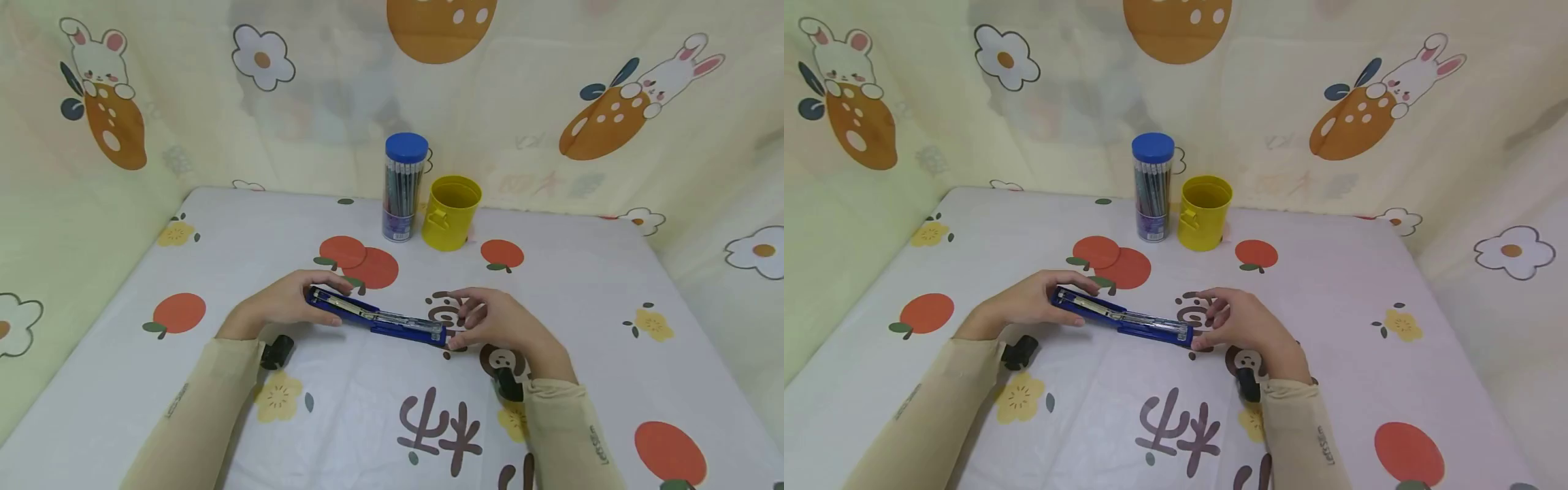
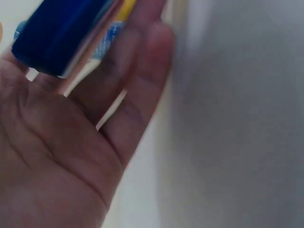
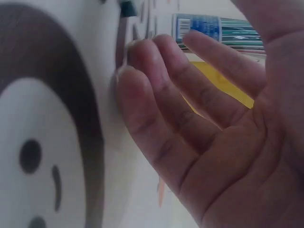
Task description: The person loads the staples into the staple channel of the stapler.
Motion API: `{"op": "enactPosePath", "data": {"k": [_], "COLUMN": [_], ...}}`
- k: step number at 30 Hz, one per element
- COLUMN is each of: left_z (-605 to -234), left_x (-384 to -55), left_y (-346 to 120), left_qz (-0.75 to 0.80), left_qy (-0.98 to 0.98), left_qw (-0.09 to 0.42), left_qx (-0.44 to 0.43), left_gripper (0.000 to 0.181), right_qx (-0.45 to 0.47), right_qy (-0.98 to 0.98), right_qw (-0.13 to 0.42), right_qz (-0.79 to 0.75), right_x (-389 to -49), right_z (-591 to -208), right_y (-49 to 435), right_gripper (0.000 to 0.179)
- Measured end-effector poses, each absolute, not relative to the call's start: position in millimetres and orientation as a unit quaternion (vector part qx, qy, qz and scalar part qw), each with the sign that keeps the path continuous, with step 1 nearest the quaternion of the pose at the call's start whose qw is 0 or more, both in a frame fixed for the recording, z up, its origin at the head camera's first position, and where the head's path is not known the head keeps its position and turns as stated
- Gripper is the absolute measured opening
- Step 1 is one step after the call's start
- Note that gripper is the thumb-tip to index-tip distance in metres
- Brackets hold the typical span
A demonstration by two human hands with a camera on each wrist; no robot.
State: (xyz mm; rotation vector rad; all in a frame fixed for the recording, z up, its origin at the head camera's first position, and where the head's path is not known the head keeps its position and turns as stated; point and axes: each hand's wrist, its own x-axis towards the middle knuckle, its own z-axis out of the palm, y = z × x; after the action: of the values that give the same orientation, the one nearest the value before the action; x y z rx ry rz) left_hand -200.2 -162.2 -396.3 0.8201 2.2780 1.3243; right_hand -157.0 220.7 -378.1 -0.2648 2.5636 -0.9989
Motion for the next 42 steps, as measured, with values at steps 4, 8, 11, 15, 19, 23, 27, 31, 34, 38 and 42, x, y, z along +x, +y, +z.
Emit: {"op": "enactPosePath", "data": {"k": [4, 8, 11, 15, 19, 23, 27, 31, 34, 38, 42], "left_z": [-401, -408, -412, -414, -416, -417, -418, -418, -419, -419, -420], "left_x": [-203, -206, -207, -208, -209, -210, -210, -209, -208, -208, -208], "left_y": [-165, -168, -170, -171, -172, -173, -173, -173, -173, -173, -173], "left_qz": [0.506, 0.524, 0.529, 0.531, 0.532, 0.534, 0.535, 0.532, 0.53, 0.527, 0.525], "left_qy": [0.786, 0.775, 0.771, 0.772, 0.773, 0.772, 0.774, 0.778, 0.781, 0.784, 0.785], "left_qw": [0.206, 0.208, 0.203, 0.197, 0.197, 0.201, 0.204, 0.205, 0.204, 0.203, 0.203], "left_qx": [0.289, 0.286, 0.289, 0.288, 0.285, 0.279, 0.27, 0.263, 0.26, 0.259, 0.256], "left_gripper": [0.056, 0.053, 0.05, 0.046, 0.043, 0.042, 0.041, 0.04, 0.04, 0.04, 0.039], "right_qx": [-0.103, -0.094, -0.082, -0.079, -0.092, -0.102, -0.114, -0.122, -0.12, -0.118, -0.12], "right_qy": [0.91, 0.913, 0.914, 0.914, 0.916, 0.918, 0.917, 0.916, 0.917, 0.916, 0.915], "right_qw": [0.184, 0.189, 0.197, 0.199, 0.194, 0.194, 0.192, 0.191, 0.194, 0.197, 0.186], "right_qz": [-0.357, -0.349, -0.346, -0.345, -0.34, -0.331, -0.331, -0.33, -0.327, -0.328, -0.338], "right_x": [-159, -158, -157, -156, -157, -157, -159, -160, -159, -159, -159], "right_z": [-381, -381, -381, -381, -381, -380, -381, -383, -383, -382, -382], "right_y": [223, 224, 224, 224, 224, 225, 226, 227, 226, 226, 225], "right_gripper": [0.067, 0.05, 0.04, 0.029, 0.023, 0.021, 0.017, 0.015, 0.013, 0.011, 0.012]}}
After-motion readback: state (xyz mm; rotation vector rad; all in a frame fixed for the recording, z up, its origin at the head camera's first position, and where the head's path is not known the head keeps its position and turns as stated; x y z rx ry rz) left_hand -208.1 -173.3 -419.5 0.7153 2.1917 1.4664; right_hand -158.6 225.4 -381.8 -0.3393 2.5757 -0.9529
